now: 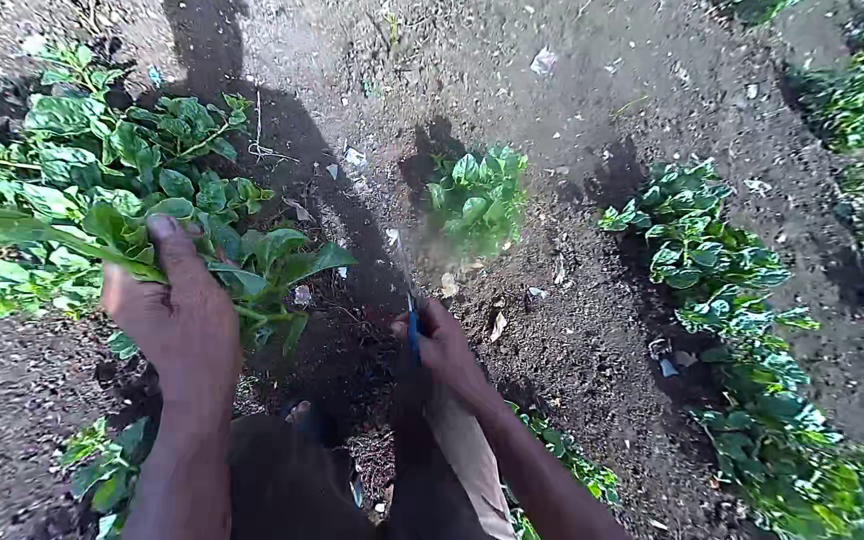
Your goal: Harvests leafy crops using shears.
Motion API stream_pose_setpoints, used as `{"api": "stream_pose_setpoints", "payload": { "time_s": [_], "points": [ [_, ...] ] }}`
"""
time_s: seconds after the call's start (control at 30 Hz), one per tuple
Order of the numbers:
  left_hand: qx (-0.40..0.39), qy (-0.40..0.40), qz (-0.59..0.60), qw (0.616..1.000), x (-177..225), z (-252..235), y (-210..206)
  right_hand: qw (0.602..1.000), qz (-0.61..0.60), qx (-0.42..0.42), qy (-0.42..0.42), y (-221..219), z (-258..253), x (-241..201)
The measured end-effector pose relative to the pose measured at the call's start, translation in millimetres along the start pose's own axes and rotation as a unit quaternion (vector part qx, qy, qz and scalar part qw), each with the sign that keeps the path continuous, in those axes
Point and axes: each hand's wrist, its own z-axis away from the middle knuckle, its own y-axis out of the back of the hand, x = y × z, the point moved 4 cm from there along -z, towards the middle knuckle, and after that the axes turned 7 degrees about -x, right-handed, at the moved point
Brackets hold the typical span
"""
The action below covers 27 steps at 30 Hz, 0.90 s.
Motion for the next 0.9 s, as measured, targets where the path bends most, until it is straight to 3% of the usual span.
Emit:
{"api": "stream_pose_setpoints", "payload": {
  "time_s": [0.13, 0.23, 0.4, 0.5, 0.57, 0.67, 0.73, 0.9],
  "points": [
    [-0.051, -0.031, -0.016, 0.998, -34.4, -56.2, -26.1, 0.987, 0.079, 0.108, -0.094, 54.3, 5.3, 16.0],
    [-0.049, -0.062, -0.006, 0.997, -58.6, -97.9, -49.5, 0.964, 0.005, 0.233, -0.129, 114.2, 19.9, -8.8],
    [-0.100, 0.021, 0.006, 0.995, -80.6, -133.6, -88.8, 0.928, -0.111, 0.331, -0.131, 215.7, 23.8, -55.9],
    [-0.147, 0.072, -0.003, 0.987, -77.0, -136.4, -104.2, 0.909, -0.148, 0.364, -0.140, 256.4, 21.2, -64.4],
    [-0.155, 0.055, -0.007, 0.986, -68.2, -146.3, -118.2, 0.896, -0.154, 0.385, -0.158, 271.7, 17.7, -67.6],
    [-0.163, -0.035, -0.014, 0.986, -50.5, -172.5, -134.9, 0.882, -0.180, 0.393, -0.186, 271.5, 19.2, -47.4],
    [-0.200, -0.063, -0.091, 0.974, -22.4, -198.0, -142.5, 0.874, -0.203, 0.391, -0.204, 276.3, 12.9, -20.4],
    [-0.208, -0.157, -0.226, 0.939, 16.1, -245.4, -156.9, 0.871, -0.200, 0.378, -0.243, 277.0, -49.6, 96.1]
  ]
}}
